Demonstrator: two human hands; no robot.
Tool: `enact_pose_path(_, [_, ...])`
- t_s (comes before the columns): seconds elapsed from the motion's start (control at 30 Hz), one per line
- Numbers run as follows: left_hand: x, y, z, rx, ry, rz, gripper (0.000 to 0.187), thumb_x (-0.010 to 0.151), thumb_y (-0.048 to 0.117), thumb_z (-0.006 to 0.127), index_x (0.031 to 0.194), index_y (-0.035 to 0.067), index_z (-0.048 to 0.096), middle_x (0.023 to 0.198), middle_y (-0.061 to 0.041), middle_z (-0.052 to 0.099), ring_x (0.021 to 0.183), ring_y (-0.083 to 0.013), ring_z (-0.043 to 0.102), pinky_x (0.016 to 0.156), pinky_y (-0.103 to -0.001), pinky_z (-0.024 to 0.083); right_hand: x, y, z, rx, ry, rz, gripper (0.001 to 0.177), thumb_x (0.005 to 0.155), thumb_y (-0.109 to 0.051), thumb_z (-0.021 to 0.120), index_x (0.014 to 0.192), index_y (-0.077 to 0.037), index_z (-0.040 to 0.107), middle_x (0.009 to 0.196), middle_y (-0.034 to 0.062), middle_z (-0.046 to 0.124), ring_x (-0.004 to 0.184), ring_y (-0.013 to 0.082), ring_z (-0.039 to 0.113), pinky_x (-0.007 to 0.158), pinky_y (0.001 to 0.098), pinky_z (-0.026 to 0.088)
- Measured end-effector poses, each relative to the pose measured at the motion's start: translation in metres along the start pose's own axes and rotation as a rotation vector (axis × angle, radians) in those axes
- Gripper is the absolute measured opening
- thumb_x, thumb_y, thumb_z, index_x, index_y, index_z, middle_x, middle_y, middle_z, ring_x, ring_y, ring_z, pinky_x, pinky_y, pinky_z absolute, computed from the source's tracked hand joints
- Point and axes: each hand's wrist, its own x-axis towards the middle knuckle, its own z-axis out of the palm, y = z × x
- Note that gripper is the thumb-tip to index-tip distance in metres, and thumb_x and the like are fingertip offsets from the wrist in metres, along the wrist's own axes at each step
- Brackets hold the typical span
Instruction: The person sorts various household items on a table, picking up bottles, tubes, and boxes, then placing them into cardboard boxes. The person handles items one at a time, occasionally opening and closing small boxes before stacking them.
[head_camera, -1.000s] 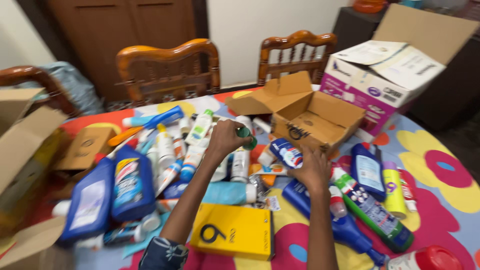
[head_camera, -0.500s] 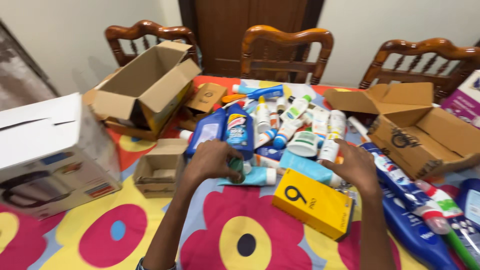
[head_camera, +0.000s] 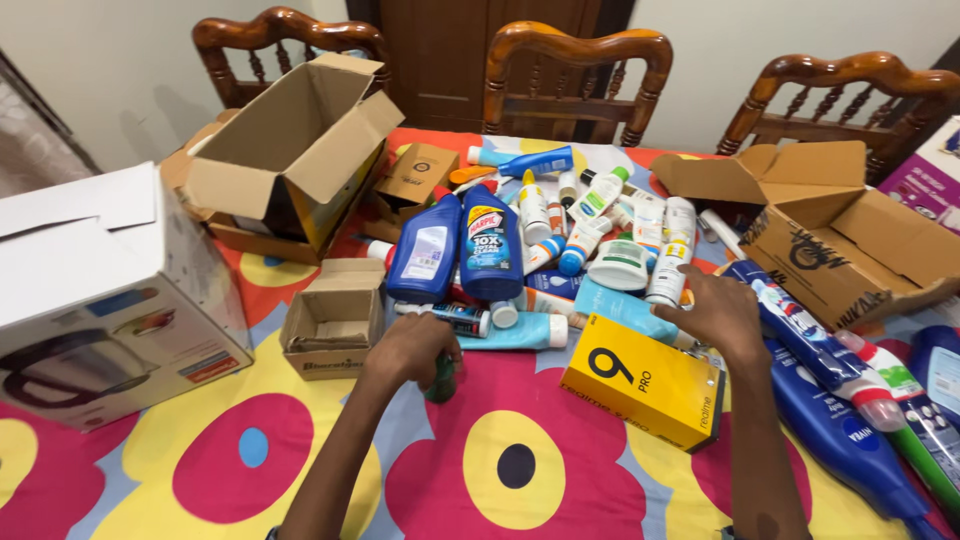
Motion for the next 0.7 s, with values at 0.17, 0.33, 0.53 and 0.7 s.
enact_pose_path(0.17, [-0.003, 0.014, -0.01, 0.081, -0.001, 0.095, 0.074, 0.048, 0.02, 0.096, 0.118, 0.027, 0.073, 0.112, 0.0, 0.073, 0.112, -0.0232, 0.065, 0.097, -0.043, 0.048, 0.006, 0.02, 0.01, 0.099, -0.055, 0.078, 0.09, 0.065, -0.066, 0.081, 0.134, -0.01, 0.064, 0.106, 0.0169, 0.076, 0.104, 0.0345, 0.072, 0.088, 0.0478, 0.055])
enact_pose_path(0.33, [0.035, 0.073, -0.016, -0.066, 0.259, 0.304, 0.058, 0.07, 0.046, 0.082, 0.122, 0.022, 0.07, 0.103, -0.007, 0.073, 0.104, -0.0291, 0.066, 0.09, -0.047, 0.048, 0.006, 0.053, 0.02, 0.25, -0.029, 0.194, 0.087, 0.066, -0.06, 0.082, 0.139, -0.017, 0.063, 0.116, 0.0194, 0.074, 0.109, 0.0378, 0.07, 0.092, 0.0475, 0.054])
enact_pose_path(0.53, [0.166, 0.162, 0.003, -0.139, 0.582, 0.304, 0.06, 0.076, 0.05, 0.079, 0.121, 0.012, 0.067, 0.099, -0.013, 0.072, 0.094, -0.0325, 0.07, 0.078, -0.048, 0.055, 0.005, 0.058, 0.028, 0.394, 0.025, 0.11, 0.076, 0.069, -0.053, 0.084, 0.131, -0.015, 0.065, 0.117, 0.0182, 0.074, 0.108, 0.035, 0.071, 0.091, 0.0458, 0.055])
enact_pose_path(0.7, [0.24, 0.183, 0.023, -0.215, 0.72, 0.15, 0.092, 0.065, 0.054, 0.086, 0.136, 0.004, 0.056, 0.109, -0.022, 0.068, 0.091, -0.0371, 0.069, 0.071, -0.047, 0.057, 0.006, 0.031, 0.019, 0.397, -0.04, 0.132, 0.068, 0.073, -0.05, 0.082, 0.131, -0.02, 0.066, 0.108, 0.0167, 0.074, 0.103, 0.033, 0.072, 0.089, 0.046, 0.055])
